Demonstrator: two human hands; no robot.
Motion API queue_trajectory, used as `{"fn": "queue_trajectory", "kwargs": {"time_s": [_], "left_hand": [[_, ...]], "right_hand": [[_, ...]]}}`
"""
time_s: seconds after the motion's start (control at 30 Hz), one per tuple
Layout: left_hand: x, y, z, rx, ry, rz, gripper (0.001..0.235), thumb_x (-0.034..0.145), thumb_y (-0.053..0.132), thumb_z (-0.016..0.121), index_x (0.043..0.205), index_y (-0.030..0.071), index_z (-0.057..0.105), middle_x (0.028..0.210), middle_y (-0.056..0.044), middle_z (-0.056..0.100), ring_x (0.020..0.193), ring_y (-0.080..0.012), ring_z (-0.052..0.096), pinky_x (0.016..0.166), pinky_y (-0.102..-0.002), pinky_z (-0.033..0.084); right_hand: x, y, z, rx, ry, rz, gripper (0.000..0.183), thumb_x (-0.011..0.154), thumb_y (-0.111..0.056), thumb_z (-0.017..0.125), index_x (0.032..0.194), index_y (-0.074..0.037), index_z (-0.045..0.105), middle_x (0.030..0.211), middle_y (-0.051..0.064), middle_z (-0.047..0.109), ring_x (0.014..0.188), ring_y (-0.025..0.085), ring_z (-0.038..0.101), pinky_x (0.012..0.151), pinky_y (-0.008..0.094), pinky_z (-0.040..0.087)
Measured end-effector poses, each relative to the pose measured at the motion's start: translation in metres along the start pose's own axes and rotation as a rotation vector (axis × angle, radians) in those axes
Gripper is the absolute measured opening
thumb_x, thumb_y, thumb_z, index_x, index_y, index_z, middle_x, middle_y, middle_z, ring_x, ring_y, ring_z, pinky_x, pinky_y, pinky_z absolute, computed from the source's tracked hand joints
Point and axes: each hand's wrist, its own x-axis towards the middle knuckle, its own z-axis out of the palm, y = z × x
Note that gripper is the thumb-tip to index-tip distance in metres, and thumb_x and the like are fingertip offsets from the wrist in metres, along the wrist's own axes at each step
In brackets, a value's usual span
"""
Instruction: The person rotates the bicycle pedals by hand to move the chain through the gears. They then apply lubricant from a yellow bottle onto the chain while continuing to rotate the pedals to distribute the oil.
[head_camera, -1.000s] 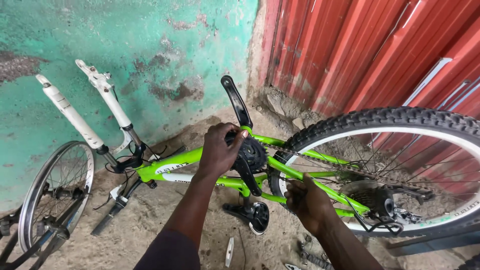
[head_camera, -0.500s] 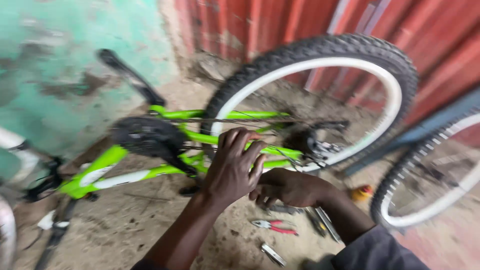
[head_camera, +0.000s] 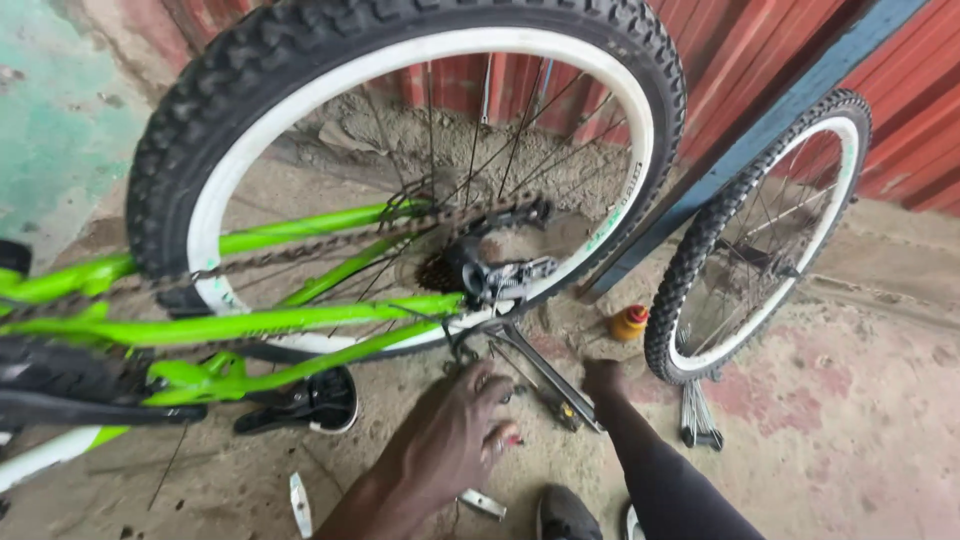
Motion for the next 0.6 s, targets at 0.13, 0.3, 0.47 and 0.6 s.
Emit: {"fn": "queue_trajectory", "kwargs": {"time_s": [0.13,0.3,0.47,0.6], "left_hand": [[-0.006,0.014,-0.016,-0.236,-0.044,0.017,0.052,0.100,0.031,0.064,0.145,0.009,0.052,0.151,-0.013,0.046,0.125,-0.0316,0.058,0.100,-0.047,0.051],[-0.007,-0.011,0.010,-0.241,-0.153,0.061,0.045,0.097,0.033,0.073,0.133,0.013,0.056,0.139,-0.005,0.052,0.102,-0.0271,0.068,0.088,-0.045,0.058],[-0.021,-0.028,0.005,-0.216,-0.286,-0.107,0.053,0.091,0.043,0.072,0.141,0.034,0.055,0.145,0.006,0.051,0.119,-0.0281,0.059,0.092,-0.053,0.053],[-0.028,-0.050,0.021,-0.112,-0.350,0.023,0.041,0.095,0.037,0.070,0.131,0.023,0.055,0.129,-0.008,0.053,0.112,-0.0347,0.057,0.087,-0.054,0.050]], "right_hand": [[0.101,0.028,-0.027,-0.624,0.461,-0.031,0.126,0.085,-0.073,0.057,0.158,0.011,-0.003,0.168,0.030,0.005,0.156,0.041,0.015,0.126,0.046,0.014],[0.180,0.043,-0.053,-0.679,0.652,0.019,0.142,0.069,-0.086,0.066,0.160,0.010,0.015,0.168,0.026,0.021,0.156,0.040,0.017,0.125,0.047,0.000],[0.138,0.005,-0.033,0.078,0.529,-0.578,0.059,0.070,-0.019,0.090,0.119,-0.007,0.058,0.098,0.007,0.064,0.084,0.018,0.064,0.075,0.031,0.055],[0.030,-0.028,0.010,-0.396,0.582,-0.455,0.069,0.071,-0.049,0.086,0.119,-0.009,0.058,0.109,0.020,0.062,0.097,0.040,0.059,0.082,0.052,0.045]]}}
